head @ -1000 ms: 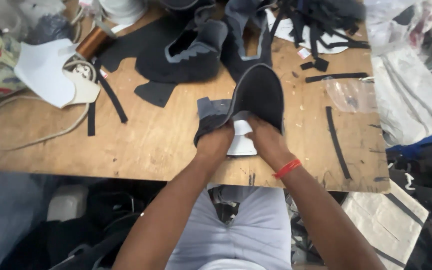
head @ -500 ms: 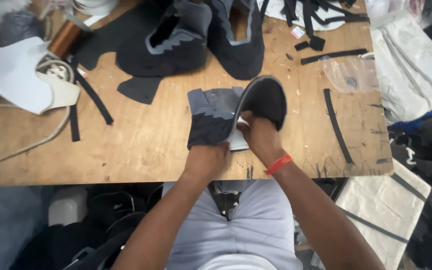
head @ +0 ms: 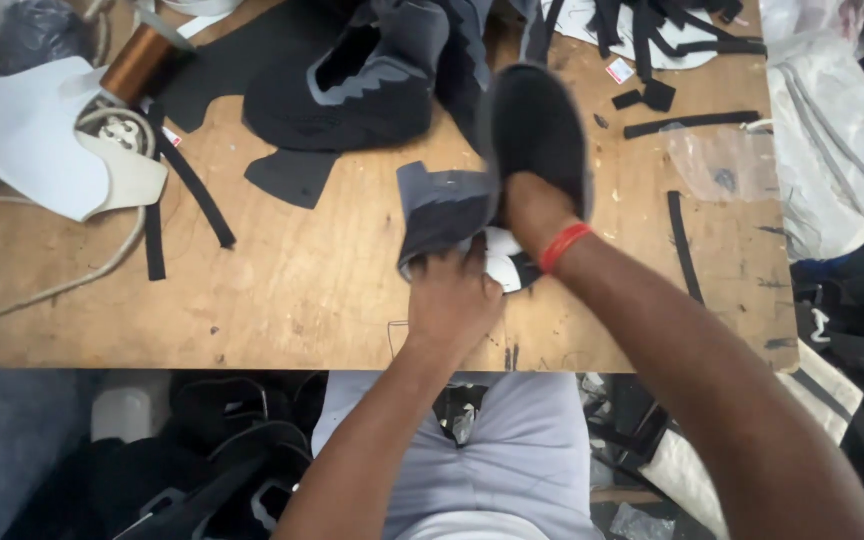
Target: The person sits at a workbench assembling shoe uppers. They pick up an upper, insert and press a foam lining and heel piece into place by hand, press the seams flat, then set the finished upper on the table and reach for the next one, repeating the assembly on several uppers.
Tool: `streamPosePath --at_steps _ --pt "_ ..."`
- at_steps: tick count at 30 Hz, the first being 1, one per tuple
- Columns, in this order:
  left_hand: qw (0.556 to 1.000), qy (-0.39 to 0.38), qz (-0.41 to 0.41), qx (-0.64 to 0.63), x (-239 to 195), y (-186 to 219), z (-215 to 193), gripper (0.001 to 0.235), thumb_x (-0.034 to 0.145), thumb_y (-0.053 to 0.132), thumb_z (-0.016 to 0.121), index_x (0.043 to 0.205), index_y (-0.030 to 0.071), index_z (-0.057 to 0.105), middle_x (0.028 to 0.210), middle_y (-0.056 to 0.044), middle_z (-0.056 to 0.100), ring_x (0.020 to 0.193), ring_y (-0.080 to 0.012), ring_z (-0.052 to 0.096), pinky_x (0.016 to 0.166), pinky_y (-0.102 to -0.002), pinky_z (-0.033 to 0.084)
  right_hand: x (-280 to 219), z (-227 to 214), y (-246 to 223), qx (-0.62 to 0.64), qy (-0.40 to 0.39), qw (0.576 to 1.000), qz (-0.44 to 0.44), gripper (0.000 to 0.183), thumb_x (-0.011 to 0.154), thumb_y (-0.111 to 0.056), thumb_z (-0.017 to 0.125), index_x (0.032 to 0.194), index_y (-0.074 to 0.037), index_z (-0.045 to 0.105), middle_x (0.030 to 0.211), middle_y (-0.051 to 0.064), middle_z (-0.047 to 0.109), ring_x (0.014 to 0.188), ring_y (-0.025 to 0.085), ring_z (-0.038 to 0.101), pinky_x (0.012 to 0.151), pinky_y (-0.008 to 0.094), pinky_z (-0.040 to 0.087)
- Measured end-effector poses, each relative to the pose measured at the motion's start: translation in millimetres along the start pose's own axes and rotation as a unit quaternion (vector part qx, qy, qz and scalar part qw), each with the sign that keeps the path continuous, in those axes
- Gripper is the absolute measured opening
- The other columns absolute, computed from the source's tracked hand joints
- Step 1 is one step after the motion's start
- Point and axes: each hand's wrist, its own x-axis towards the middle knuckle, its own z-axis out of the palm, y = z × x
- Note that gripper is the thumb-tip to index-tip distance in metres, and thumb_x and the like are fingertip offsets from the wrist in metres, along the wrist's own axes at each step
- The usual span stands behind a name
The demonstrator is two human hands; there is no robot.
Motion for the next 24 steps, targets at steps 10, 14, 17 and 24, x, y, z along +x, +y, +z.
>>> streamPosePath --at_steps 10,14,17,24 --pt "1.0 -0.003 -0.007 0.01 7.6 -0.6 -8.5 0.057 0.087 0.033 0.056 0.134 0.002 0.065 0.13 -0.02 0.059 0.12 -0.0378 0.05 0.103 -0.054 0.039 32.0 -9.8 -13.4 -0.062 -0.065 0.967 -0.237 0.032 0.095 -0.035 0.062 0.109 -0.006 0.064 0.112 0.023 0.068 0.106 0.042 0.066 0.088 0.048 0.054" --pt "0.999 0.015 0.034 0.034 0.9 -1.0 -11.0 0.053 0.087 0.029 0.056 0.131 0.001 0.067 0.134 -0.017 0.06 0.127 -0.0342 0.048 0.108 -0.053 0.037 26.1 13.5 15.0 0.076 -0.001 0.976 -0.203 0.049 0.09 -0.037 0.065 0.119 0.001 0.054 0.11 0.024 0.067 0.106 0.039 0.068 0.089 0.045 0.053" --pt "0.994 -0.017 0.075 0.078 -0.5 4.4 -35.5 0.045 0.087 0.025 0.055 0.123 0.002 0.07 0.14 -0.011 0.058 0.13 -0.0321 0.047 0.109 -0.055 0.035 25.0 15.0 21.3 0.043 -0.041 0.98 -0.191 0.043 0.089 -0.036 0.066 0.116 -0.003 0.063 0.111 0.025 0.068 0.105 0.04 0.066 0.088 0.046 0.05" --pt "0.989 0.033 0.023 -0.141 -5.0 -5.9 1.2 0.039 0.093 0.016 0.053 0.127 0.008 0.071 0.134 -0.008 0.066 0.131 -0.0265 0.054 0.113 -0.048 0.04 -54.3 17.8 -5.2 0.025 -0.028 0.966 -0.254 0.022 0.092 -0.006 0.054 0.096 -0.001 0.075 0.103 0.023 0.073 0.105 0.037 0.071 0.089 0.043 0.057"
